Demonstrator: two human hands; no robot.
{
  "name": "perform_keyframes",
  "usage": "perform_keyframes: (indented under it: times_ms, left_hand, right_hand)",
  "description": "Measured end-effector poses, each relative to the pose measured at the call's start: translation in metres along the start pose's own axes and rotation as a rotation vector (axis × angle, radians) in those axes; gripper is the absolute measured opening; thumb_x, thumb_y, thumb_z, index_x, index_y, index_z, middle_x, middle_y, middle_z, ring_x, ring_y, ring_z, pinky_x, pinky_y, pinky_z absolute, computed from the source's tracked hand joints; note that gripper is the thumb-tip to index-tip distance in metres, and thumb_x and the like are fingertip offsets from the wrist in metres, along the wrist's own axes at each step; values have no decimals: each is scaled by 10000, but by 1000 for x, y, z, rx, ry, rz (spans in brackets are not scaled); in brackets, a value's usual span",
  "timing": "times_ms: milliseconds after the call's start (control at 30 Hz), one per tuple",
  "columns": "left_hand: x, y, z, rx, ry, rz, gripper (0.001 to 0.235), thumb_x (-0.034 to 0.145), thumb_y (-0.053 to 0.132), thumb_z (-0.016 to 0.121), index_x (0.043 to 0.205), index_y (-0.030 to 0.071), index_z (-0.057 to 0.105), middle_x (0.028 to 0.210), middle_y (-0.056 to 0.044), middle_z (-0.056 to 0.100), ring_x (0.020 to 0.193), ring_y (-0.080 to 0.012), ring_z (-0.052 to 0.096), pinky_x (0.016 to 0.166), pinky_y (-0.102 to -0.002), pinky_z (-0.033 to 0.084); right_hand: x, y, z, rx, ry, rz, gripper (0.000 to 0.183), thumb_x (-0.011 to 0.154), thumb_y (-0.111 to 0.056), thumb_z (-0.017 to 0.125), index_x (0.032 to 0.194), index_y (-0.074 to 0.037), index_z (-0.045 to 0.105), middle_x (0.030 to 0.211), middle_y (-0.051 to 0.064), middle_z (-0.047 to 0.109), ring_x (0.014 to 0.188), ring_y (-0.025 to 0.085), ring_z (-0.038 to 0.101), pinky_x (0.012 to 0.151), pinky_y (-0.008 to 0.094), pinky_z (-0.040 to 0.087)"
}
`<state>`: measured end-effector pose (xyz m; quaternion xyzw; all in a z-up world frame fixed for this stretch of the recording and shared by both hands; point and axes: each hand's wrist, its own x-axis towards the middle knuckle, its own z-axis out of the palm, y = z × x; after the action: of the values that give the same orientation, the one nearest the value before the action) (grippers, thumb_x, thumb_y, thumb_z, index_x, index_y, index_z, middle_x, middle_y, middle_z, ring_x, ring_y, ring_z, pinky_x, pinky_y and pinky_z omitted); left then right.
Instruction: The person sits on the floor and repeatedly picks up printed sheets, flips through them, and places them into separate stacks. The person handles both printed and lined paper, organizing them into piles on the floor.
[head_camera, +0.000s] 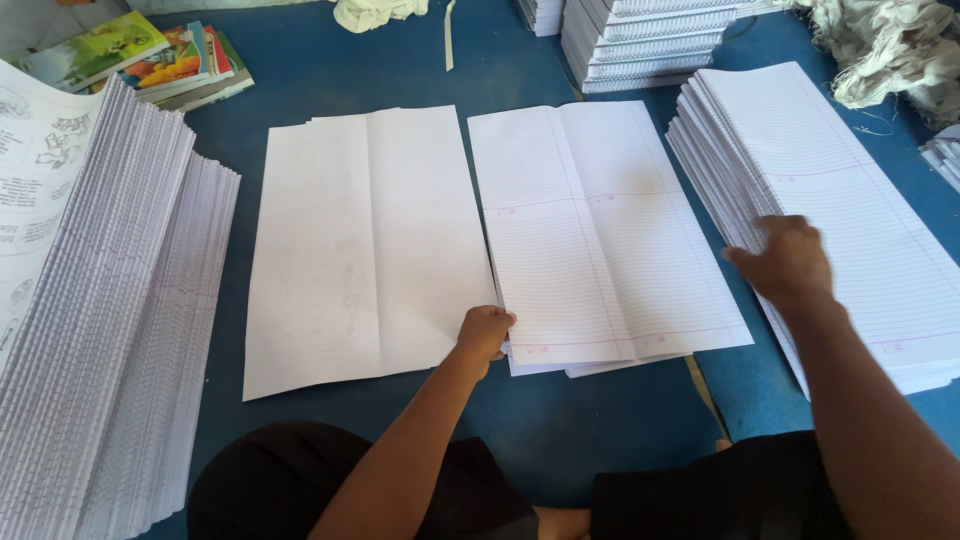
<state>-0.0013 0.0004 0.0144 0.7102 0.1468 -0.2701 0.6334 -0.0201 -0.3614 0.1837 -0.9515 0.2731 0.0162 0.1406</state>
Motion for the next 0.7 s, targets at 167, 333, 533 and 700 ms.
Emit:
perform_keyframes:
  times_ms: [167,333,533,700]
  left_hand:
    - [-6,3,-2,-2,-9,-13,268,949,255,619,1062,25,697,898,-97,708,773,-189,677,671,-331,530]
    - [-12,6,-2,17,6,-24,272,951,264,615,1065,32,701,932,-102,711,831,-205,682,723,-350,542]
    - [-14,8,-2,35,4,-22,289,958,274,600,1081,31,697,953,-105,716,876,-222,691,760,-366,547]
    - [-17,12,-4,-8,15,-49,291,958,264,577,1080,18,674,972,-123,701,881,-235,690,781,-391,570]
  right_hand:
    - [43,63,5,-231,165,1,954,825,-506,822,1503,48,445,1505,335,423,1407,473,396,1085,558,450]
    - [64,101,28,-201,146,72,1197,716,-580,859,1530,85,288,1480,367,356,1384,513,308,1065,575,364]
    - [61,82,39,-318,70,195,798,848,-477,788,1392,64,572,1351,299,574,1277,444,538,1024,522,486]
    - [50,58,33,-351,175,175,497,946,-329,683,1277,40,643,1183,280,624,1099,430,599,841,543,519]
